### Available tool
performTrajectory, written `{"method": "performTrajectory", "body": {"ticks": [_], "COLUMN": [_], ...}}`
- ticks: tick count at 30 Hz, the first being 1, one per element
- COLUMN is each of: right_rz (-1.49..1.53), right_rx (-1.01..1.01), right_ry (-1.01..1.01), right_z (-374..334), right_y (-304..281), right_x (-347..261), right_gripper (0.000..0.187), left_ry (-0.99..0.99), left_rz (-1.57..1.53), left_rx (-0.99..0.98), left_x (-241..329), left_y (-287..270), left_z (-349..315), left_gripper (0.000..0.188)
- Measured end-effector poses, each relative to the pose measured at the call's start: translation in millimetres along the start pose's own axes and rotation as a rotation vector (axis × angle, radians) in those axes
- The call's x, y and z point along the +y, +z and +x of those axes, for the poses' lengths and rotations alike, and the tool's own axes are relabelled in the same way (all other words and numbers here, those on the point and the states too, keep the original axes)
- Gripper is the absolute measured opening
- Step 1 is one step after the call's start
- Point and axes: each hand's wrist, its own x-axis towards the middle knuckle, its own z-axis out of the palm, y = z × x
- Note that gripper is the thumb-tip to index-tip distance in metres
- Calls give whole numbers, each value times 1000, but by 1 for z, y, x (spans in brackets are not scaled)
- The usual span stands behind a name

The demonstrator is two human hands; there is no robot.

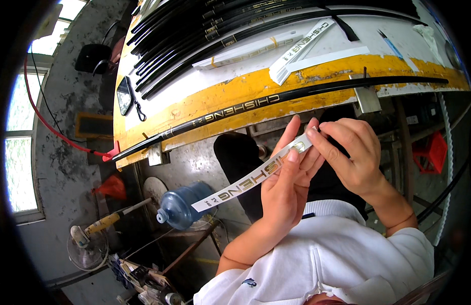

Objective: The person applies gold lettering stickers to a black curved rod, peels backing, aligns, and smooths each segment. They handle multiple rods and sticker strips, pressing the decals firmly along the curved surface.

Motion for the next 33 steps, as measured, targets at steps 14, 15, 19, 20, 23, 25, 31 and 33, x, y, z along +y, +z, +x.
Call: {"method": "performTrajectory", "body": {"ticks": [14,15,19,20,23,25,31,33], "right_rz": [33,15,16,46,88,53,-2,51], "right_rx": [109,119,124,133,174,218,161,173], "right_ry": [-41,-55,-75,-76,-61,-29,-124,-116], "right_z": [9,9,4,4,3,9,11,8], "right_y": [5,6,9,10,12,14,10,12], "right_x": [-3,-4,-8,-8,-6,-6,-6,-10], "right_gripper": [35,34,35,35,36,36,30,28], "left_ry": [209,208,208,208,228,283,380,421], "left_rz": [309,295,252,244,206,290,412,471], "left_rx": [123,116,96,94,121,117,57,59], "left_x": [-3,-3,-3,-4,-6,-7,-8,-11], "left_y": [-2,-2,-4,-4,-1,-5,-12,-16], "left_z": [-8,-7,-6,-7,-6,-7,-3,-1], "left_gripper": [24,24,25,25,25,25,21,21]}}
